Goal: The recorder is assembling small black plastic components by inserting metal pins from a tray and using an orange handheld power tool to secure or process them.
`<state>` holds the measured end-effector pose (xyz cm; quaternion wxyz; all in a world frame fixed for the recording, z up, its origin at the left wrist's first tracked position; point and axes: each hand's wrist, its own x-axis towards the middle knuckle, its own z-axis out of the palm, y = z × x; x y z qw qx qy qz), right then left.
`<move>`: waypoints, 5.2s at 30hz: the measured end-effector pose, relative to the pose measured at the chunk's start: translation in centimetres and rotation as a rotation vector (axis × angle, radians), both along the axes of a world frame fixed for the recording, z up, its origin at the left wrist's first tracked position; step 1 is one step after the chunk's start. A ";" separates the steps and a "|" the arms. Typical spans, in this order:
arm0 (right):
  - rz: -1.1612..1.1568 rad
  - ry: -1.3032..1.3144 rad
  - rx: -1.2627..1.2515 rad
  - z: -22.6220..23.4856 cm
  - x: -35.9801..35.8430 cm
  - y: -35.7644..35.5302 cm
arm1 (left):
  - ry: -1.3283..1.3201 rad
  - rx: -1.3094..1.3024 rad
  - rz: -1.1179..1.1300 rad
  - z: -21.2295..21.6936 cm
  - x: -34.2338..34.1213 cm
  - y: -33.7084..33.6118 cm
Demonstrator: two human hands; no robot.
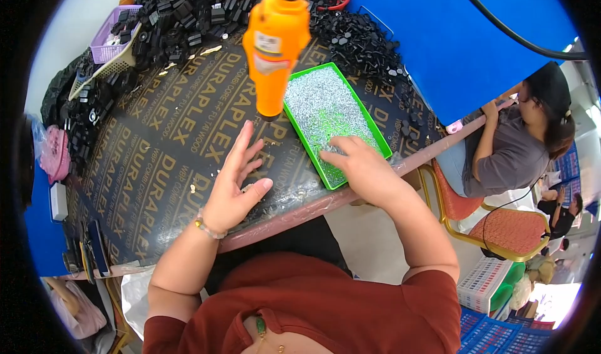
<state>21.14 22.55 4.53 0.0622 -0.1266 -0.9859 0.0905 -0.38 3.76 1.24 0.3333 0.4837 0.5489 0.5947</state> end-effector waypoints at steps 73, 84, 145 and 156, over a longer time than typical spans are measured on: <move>-0.592 0.268 -0.381 6.7 4.1 13.6 | 0.356 -0.264 -0.212 -1.7 -3.8 20.0; -0.589 0.409 -0.327 4.6 3.3 13.3 | 0.689 -0.241 -0.163 -0.7 -1.6 17.7; -0.820 0.462 -0.007 -3.4 3.3 2.2 | 1.144 0.247 -0.215 0.1 -4.9 21.6; -0.712 0.474 0.172 -2.7 2.2 1.3 | 0.603 0.259 -0.510 2.1 -1.0 3.0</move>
